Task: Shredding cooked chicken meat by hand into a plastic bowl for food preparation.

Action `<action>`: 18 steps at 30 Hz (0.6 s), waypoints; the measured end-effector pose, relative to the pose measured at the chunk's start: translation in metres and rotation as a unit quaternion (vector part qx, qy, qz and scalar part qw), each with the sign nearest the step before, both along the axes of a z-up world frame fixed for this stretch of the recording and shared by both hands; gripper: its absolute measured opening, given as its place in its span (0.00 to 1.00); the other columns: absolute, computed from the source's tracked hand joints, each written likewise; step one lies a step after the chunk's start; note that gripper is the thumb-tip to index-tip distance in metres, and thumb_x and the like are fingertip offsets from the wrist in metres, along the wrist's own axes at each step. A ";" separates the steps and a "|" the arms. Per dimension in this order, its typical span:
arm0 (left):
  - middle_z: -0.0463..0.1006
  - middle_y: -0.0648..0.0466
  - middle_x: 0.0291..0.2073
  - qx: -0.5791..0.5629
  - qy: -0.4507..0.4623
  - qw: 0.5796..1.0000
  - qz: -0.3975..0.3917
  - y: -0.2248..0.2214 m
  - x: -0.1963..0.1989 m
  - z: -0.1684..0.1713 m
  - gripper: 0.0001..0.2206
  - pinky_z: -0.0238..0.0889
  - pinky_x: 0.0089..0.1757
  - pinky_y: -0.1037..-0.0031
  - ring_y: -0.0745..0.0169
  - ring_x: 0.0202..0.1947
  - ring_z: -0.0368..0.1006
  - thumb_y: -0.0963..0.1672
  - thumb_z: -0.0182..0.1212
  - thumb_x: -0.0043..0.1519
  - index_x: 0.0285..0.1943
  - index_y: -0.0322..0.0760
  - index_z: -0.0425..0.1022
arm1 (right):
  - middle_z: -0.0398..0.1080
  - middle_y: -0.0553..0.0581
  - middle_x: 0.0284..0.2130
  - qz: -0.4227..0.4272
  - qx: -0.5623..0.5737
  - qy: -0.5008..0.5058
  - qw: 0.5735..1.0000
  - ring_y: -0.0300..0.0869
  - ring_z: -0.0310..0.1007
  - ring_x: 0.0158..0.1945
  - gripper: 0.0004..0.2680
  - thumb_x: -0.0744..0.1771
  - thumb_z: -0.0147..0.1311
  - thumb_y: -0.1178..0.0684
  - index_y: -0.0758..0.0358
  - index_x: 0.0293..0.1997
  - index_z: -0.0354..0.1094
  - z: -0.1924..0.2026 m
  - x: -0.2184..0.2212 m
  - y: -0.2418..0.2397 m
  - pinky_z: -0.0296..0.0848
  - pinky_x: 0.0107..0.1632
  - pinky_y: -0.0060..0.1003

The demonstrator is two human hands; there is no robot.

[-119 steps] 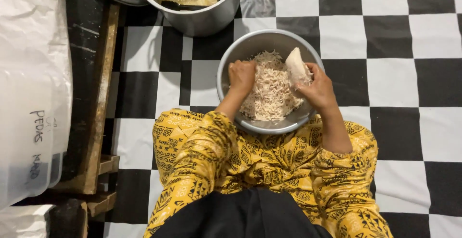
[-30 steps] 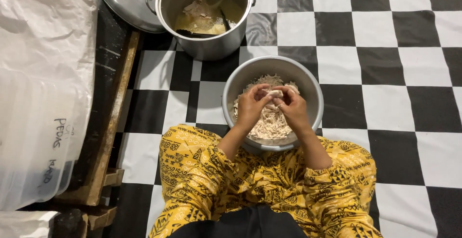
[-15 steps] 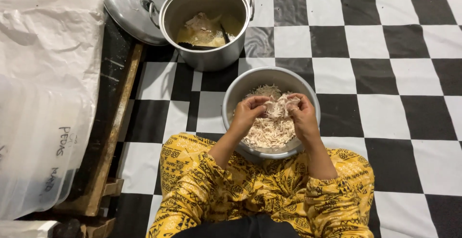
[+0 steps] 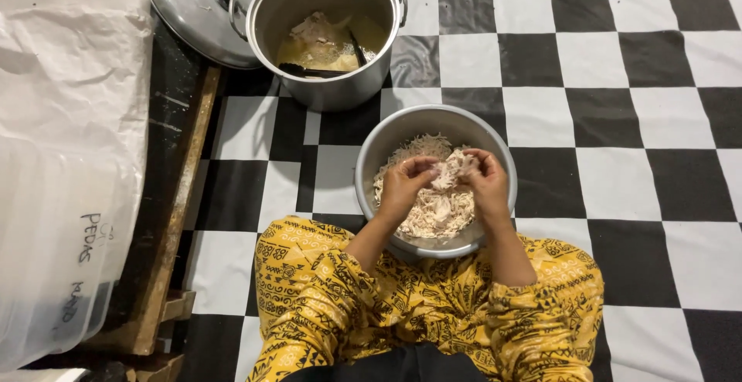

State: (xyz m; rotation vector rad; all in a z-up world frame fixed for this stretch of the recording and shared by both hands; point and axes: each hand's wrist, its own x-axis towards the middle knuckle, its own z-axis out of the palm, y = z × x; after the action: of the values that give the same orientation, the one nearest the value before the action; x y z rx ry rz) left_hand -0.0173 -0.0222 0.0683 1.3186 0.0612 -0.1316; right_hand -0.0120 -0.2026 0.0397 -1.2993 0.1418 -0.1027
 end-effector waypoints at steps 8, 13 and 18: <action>0.82 0.46 0.32 0.028 0.006 1.000 0.000 -0.003 0.004 -0.014 0.10 0.76 0.31 0.76 0.65 0.31 0.77 0.41 0.72 0.55 0.44 0.32 0.83 | 0.68 0.55 0.35 0.058 0.042 0.005 0.997 0.41 0.77 0.36 0.12 0.63 0.59 0.67 0.68 0.49 0.67 0.000 -0.005 0.017 0.80 0.34 0.30; 0.73 0.58 0.24 0.129 -0.018 0.991 -0.001 -0.005 0.006 -0.018 0.07 0.65 0.29 0.84 0.76 0.27 0.65 0.43 0.75 0.50 0.37 0.43 0.86 | 0.68 0.56 0.38 0.063 0.023 -0.034 0.997 0.40 0.77 0.39 0.12 0.64 0.59 0.68 0.70 0.51 0.66 0.002 -0.007 0.019 0.78 0.37 0.28; 0.75 0.60 0.31 -0.004 0.009 1.000 0.020 -0.013 0.001 -0.016 0.09 0.66 0.37 0.83 0.76 0.33 0.66 0.44 0.72 0.54 0.41 0.39 0.84 | 0.67 0.56 0.35 0.011 -0.078 -0.046 0.996 0.37 0.72 0.32 0.13 0.61 0.52 0.71 0.69 0.49 0.69 -0.021 0.003 0.009 0.74 0.31 0.28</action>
State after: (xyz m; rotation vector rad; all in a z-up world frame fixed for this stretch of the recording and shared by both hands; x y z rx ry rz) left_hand -0.0168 -0.0355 0.0527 1.3072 0.1025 -0.1101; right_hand -0.0092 -0.1935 0.0189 -1.4492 0.0418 -0.1573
